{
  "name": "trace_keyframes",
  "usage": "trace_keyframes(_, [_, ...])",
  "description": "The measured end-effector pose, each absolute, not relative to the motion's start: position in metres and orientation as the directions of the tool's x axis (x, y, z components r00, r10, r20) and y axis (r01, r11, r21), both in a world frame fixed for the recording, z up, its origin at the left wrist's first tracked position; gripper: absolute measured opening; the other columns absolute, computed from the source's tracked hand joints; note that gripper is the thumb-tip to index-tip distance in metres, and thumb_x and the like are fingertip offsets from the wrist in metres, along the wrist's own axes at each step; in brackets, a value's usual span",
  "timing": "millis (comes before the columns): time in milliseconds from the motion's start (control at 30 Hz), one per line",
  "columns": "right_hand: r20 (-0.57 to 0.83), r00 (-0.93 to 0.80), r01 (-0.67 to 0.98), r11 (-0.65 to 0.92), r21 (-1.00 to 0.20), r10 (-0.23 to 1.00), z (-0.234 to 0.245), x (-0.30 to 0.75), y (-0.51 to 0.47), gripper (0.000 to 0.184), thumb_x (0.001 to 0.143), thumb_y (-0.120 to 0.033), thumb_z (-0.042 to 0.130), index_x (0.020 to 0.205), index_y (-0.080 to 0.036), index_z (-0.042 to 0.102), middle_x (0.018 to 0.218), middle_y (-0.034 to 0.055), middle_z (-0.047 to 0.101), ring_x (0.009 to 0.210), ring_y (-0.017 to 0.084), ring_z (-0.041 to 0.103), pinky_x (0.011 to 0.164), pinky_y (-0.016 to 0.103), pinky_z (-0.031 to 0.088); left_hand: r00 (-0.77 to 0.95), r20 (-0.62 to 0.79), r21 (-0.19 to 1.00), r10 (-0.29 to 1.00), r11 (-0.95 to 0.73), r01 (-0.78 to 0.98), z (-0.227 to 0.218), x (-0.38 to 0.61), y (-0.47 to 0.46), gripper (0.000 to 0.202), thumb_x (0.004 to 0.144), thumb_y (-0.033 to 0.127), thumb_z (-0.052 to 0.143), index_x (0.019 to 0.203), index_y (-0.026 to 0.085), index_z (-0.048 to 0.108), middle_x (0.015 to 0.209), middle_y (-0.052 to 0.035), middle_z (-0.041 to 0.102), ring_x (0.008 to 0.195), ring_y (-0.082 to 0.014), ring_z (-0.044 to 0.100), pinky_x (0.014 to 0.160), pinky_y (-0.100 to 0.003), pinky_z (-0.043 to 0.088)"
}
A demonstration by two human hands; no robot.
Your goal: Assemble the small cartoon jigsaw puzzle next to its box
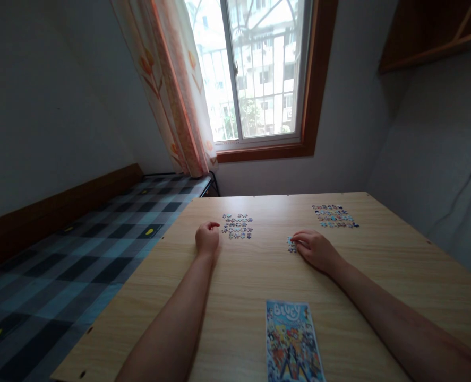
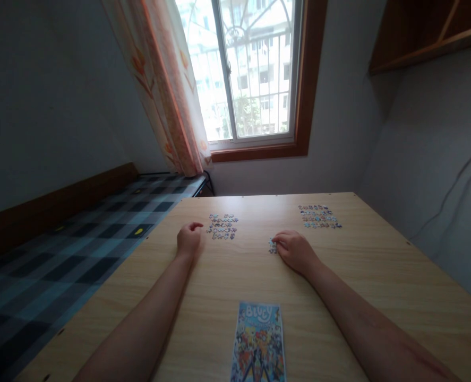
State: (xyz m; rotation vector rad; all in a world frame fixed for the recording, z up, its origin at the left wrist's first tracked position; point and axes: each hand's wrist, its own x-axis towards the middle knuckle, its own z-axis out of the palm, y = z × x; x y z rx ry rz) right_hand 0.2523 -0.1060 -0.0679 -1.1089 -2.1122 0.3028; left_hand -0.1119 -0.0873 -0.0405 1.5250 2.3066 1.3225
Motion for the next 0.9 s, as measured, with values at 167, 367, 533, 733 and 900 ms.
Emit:
trace_keyframes(167, [0.49, -0.373, 0.616, 0.606, -0.503, 0.788, -0.0691, 0.2523, -0.1049, 0.024, 0.085, -0.017, 0.056, 0.093, -0.023, 0.077, 0.101, 0.006, 0.076, 0.097, 0.024, 0.067, 0.092, 0.039, 0.051, -0.517, 0.371, 0.692, 0.772, 0.141, 0.708, -0.0427, -0.1145, -0.0853, 0.027, 0.077, 0.017, 0.051, 0.086, 0.02, 0.076, 0.096, -0.0061, 0.077, 0.094, -0.0223, 0.07, 0.089, -0.03, 0.052])
trace_keyframes(367, [0.479, -0.375, 0.625, 0.598, -0.502, 0.794, -0.0669, 0.2516, -0.1061, 0.023, 0.085, -0.017, 0.056, 0.093, -0.024, 0.077, 0.101, 0.0056, 0.076, 0.097, 0.024, 0.068, 0.092, 0.039, 0.05, -0.527, 0.362, 0.685, 0.769, 0.164, 0.71, -0.0432, -0.1156, -0.0846, 0.026, 0.08, 0.019, 0.051, 0.088, 0.021, 0.075, 0.098, -0.006, 0.077, 0.095, -0.022, 0.07, 0.088, -0.029, 0.052])
trace_keyframes(533, [0.49, -0.38, 0.606, 0.611, -0.509, 0.785, -0.065, 0.2507, -0.1074, 0.024, 0.085, -0.016, 0.056, 0.092, -0.023, 0.078, 0.1, 0.0059, 0.076, 0.095, 0.024, 0.068, 0.091, 0.039, 0.051, -0.569, 0.339, 0.662, 0.749, 0.239, 0.71, -0.0418, -0.1164, -0.0869, 0.027, 0.085, 0.023, 0.05, 0.095, 0.023, 0.075, 0.105, -0.0071, 0.077, 0.101, -0.0249, 0.069, 0.09, -0.033, 0.05])
trace_keyframes(733, [0.49, -0.386, 0.607, 0.615, -0.504, 0.782, -0.0664, 0.2508, -0.1061, 0.025, 0.085, -0.016, 0.056, 0.093, -0.024, 0.078, 0.1, 0.0058, 0.076, 0.096, 0.024, 0.068, 0.092, 0.039, 0.051, -0.579, 0.301, 0.59, 0.758, 0.329, 0.738, -0.0393, -0.1126, -0.0878, 0.029, 0.091, 0.026, 0.048, 0.106, 0.025, 0.073, 0.114, -0.009, 0.075, 0.115, -0.0285, 0.065, 0.112, -0.048, 0.034])
trace_keyframes(900, [0.476, -0.389, 0.621, 0.606, -0.497, 0.789, -0.0662, 0.2506, -0.106, 0.024, 0.085, -0.016, 0.056, 0.093, -0.024, 0.077, 0.101, 0.0052, 0.076, 0.097, 0.024, 0.068, 0.092, 0.038, 0.05, -0.548, 0.272, 0.512, 0.791, 0.363, 0.778, -0.0402, -0.1084, -0.0857, 0.036, 0.095, 0.027, 0.04, 0.112, 0.025, 0.072, 0.122, -0.0116, 0.072, 0.119, -0.0308, 0.062, 0.116, -0.057, 0.025])
